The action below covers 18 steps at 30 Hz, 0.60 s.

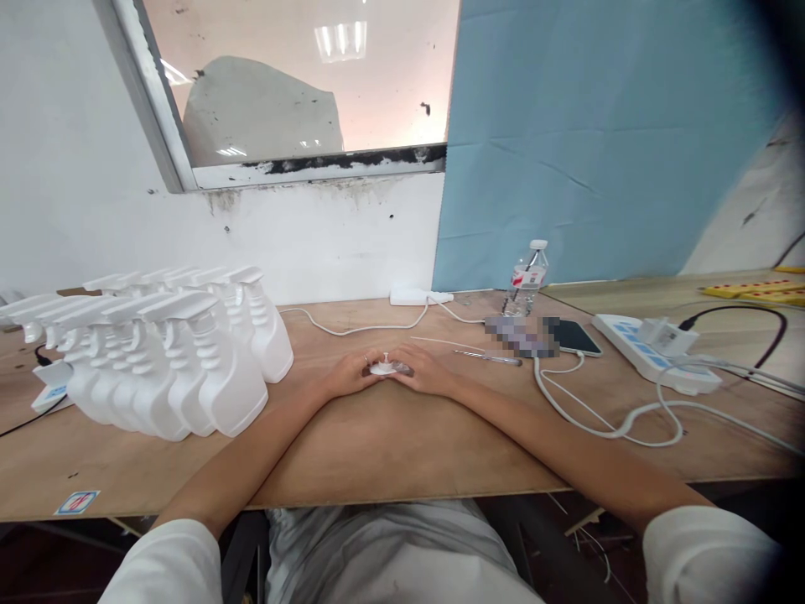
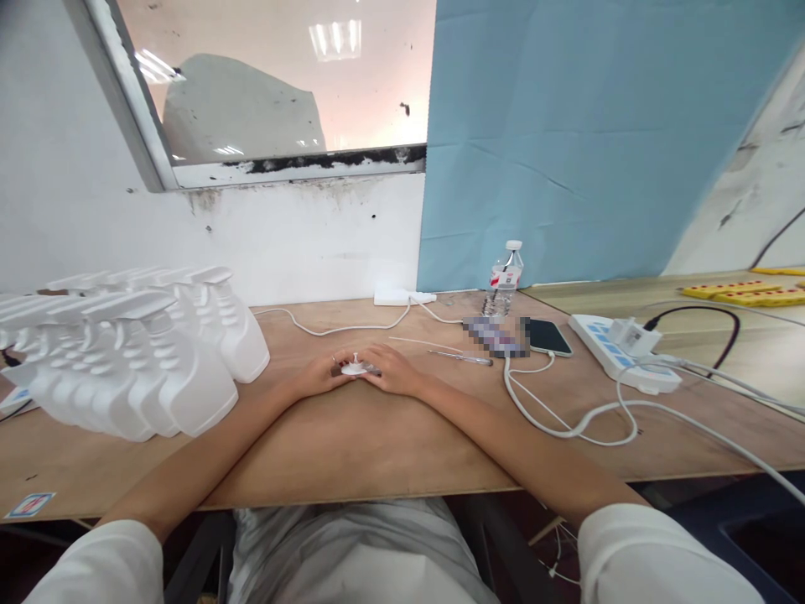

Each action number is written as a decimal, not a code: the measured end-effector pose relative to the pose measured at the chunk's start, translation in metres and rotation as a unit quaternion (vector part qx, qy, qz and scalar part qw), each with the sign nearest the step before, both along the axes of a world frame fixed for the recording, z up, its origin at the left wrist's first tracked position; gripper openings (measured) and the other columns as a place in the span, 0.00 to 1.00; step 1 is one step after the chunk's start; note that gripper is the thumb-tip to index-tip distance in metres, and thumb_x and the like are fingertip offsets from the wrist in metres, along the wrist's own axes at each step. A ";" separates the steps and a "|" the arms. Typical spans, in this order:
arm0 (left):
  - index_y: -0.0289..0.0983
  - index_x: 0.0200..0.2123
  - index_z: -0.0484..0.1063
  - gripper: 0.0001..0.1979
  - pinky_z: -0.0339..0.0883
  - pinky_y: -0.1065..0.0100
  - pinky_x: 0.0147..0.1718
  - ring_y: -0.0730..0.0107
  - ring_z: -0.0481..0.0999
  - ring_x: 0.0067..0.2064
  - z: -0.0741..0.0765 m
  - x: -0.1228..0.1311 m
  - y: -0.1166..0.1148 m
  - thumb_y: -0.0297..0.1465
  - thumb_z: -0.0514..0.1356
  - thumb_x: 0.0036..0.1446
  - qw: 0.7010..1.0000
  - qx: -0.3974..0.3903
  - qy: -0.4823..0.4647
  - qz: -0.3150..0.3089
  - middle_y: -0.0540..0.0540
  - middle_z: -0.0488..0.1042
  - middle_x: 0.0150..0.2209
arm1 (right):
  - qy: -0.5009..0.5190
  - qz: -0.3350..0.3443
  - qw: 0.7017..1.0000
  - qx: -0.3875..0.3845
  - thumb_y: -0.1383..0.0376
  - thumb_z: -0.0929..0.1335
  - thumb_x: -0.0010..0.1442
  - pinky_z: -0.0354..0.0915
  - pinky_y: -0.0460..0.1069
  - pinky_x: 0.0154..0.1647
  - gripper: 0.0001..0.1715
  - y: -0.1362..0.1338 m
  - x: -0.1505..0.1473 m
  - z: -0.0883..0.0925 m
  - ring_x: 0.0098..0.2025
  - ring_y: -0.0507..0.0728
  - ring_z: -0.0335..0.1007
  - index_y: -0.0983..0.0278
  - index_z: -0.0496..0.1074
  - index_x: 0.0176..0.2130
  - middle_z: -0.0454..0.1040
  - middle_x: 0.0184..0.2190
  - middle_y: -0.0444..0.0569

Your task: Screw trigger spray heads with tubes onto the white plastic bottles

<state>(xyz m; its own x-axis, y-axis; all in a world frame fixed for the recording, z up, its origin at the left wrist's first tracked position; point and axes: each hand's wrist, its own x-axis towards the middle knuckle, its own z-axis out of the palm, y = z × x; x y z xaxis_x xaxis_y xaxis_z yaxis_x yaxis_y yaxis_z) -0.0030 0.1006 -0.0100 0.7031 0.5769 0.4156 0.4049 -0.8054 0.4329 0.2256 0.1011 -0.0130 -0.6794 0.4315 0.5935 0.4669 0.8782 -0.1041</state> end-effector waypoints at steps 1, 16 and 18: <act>0.39 0.49 0.66 0.14 0.66 0.67 0.41 0.66 0.72 0.39 -0.001 0.000 0.000 0.36 0.57 0.60 1.000 0.000 -0.001 0.003 0.46 0.74 0.41 | 0.004 0.003 1.000 0.003 0.62 0.65 0.63 0.66 0.53 0.44 0.12 0.000 0.000 0.000 0.42 0.59 0.69 0.62 0.68 0.46 0.74 0.39 0.53; 0.37 0.45 0.70 0.13 0.65 0.71 0.36 0.70 0.72 0.34 0.000 0.002 -0.001 0.37 0.58 0.60 1.000 -0.005 -0.030 0.007 0.47 0.75 0.36 | 0.053 0.047 0.997 0.016 0.61 0.67 0.62 0.67 0.52 0.38 0.11 0.013 0.004 -0.012 0.37 0.58 0.70 0.60 0.70 0.45 0.74 0.35 0.51; 0.37 0.45 0.71 0.13 0.64 0.71 0.35 0.70 0.72 0.34 0.000 0.003 -0.002 0.37 0.58 0.60 0.999 -0.002 -0.036 0.002 0.47 0.75 0.36 | 0.049 0.051 0.997 0.013 0.61 0.67 0.62 0.66 0.51 0.37 0.11 0.014 0.004 -0.011 0.36 0.58 0.70 0.60 0.71 0.45 0.74 0.34 0.51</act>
